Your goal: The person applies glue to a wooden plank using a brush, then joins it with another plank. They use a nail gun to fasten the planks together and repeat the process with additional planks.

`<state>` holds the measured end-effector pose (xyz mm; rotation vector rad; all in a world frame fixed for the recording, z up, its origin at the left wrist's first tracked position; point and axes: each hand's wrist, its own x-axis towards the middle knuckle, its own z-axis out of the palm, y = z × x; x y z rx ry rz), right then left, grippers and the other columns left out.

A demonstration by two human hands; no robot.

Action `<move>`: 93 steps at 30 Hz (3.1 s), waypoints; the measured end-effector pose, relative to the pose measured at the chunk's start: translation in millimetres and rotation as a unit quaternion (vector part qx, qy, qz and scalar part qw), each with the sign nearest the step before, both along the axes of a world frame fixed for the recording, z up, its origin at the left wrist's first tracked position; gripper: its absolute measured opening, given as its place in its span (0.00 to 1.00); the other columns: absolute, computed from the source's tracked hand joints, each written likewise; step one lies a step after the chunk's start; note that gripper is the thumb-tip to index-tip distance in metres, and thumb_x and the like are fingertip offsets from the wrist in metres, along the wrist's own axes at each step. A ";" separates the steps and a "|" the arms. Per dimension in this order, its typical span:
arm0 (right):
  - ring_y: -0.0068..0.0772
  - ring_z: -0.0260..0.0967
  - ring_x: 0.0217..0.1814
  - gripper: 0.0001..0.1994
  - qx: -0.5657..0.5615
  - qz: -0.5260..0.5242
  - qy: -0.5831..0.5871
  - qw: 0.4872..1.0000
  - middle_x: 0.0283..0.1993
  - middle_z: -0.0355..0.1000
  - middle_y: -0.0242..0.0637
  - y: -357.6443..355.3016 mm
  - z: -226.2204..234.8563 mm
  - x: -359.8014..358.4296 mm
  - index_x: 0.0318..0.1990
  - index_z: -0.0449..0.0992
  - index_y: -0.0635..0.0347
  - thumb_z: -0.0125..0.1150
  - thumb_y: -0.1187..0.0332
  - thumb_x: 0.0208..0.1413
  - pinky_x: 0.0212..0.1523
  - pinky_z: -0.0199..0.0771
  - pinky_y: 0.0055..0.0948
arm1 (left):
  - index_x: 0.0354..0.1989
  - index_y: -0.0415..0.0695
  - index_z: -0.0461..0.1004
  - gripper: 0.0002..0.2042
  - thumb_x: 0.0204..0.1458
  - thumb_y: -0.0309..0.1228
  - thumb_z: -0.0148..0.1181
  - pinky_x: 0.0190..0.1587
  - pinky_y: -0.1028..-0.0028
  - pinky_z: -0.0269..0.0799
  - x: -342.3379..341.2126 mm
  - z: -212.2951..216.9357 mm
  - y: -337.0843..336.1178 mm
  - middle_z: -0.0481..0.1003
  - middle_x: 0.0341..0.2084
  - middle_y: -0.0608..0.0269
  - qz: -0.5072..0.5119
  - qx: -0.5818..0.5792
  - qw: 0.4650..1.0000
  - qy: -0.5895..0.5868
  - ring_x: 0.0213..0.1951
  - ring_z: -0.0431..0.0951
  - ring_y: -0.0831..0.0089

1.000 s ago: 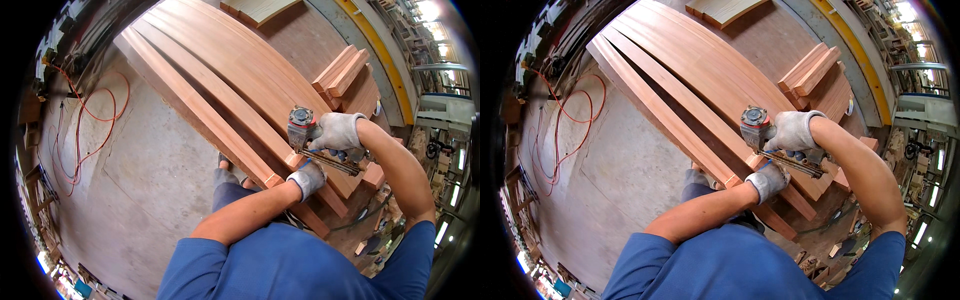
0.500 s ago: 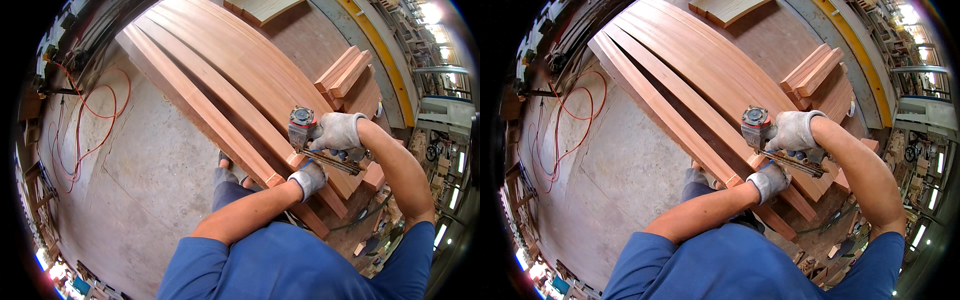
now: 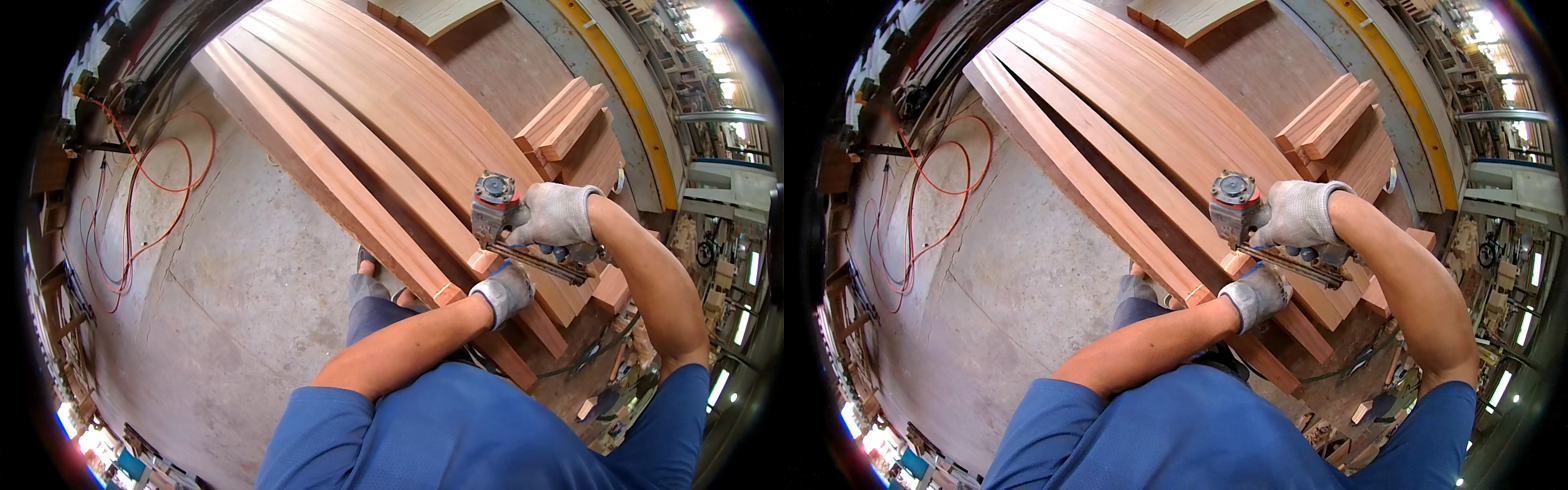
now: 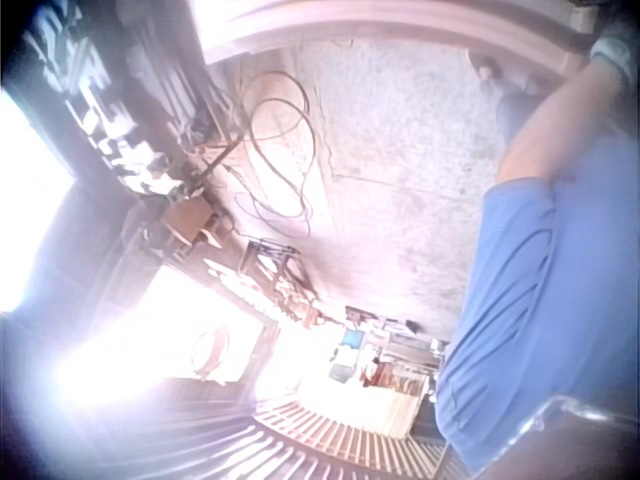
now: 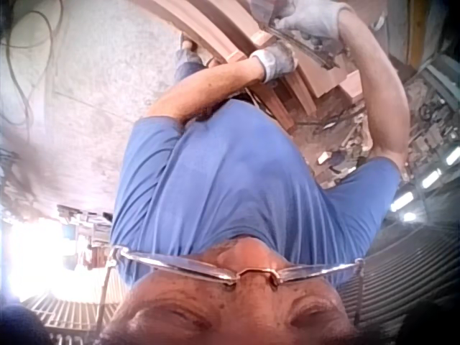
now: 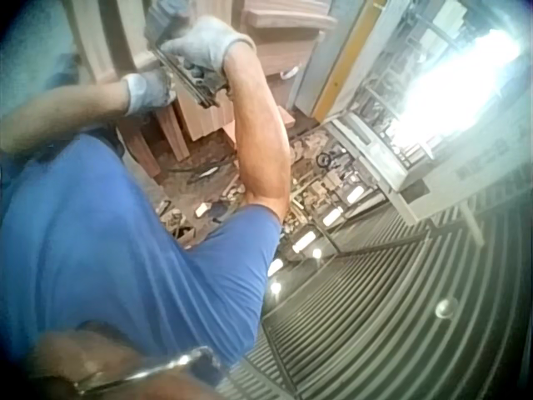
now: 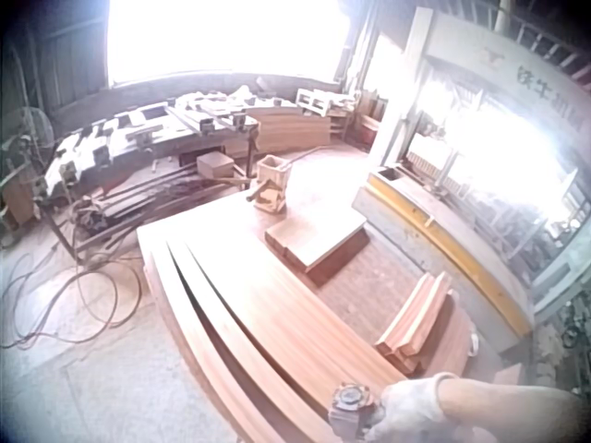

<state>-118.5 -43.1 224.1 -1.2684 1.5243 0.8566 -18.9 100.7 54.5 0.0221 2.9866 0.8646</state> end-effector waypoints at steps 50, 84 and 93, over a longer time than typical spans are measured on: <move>0.57 0.82 0.50 0.26 -0.244 -0.537 0.187 0.786 0.45 0.83 0.59 404.6 85.7 -85.5 0.53 0.84 0.64 0.76 0.53 0.53 0.55 0.80 0.42 | 0.55 0.45 0.75 0.14 0.62 0.28 0.53 0.57 0.49 0.78 1.6 44.2 -27.2 0.81 0.51 0.49 -0.020 -0.058 0.992 -0.107 0.56 0.80 0.48; 0.52 0.81 0.56 0.20 -0.431 -0.660 0.099 0.607 0.52 0.83 0.50 445.9 -165.1 -94.5 0.55 0.81 0.62 0.69 0.62 0.57 0.58 0.78 0.43 | 0.54 0.49 0.83 0.19 0.53 0.35 0.71 0.57 0.55 0.78 18.5 21.5 -94.4 0.82 0.50 0.53 0.158 -0.131 0.976 -0.075 0.55 0.79 0.50; 0.53 0.79 0.59 0.38 -0.347 -0.494 0.164 0.780 0.56 0.80 0.54 441.0 -142.0 -92.3 0.65 0.73 0.62 0.80 0.58 0.45 0.61 0.79 0.45 | 0.50 0.50 0.85 0.15 0.53 0.32 0.70 0.58 0.57 0.77 35.7 22.9 -108.3 0.81 0.48 0.59 0.099 -0.128 0.984 -0.080 0.55 0.79 0.55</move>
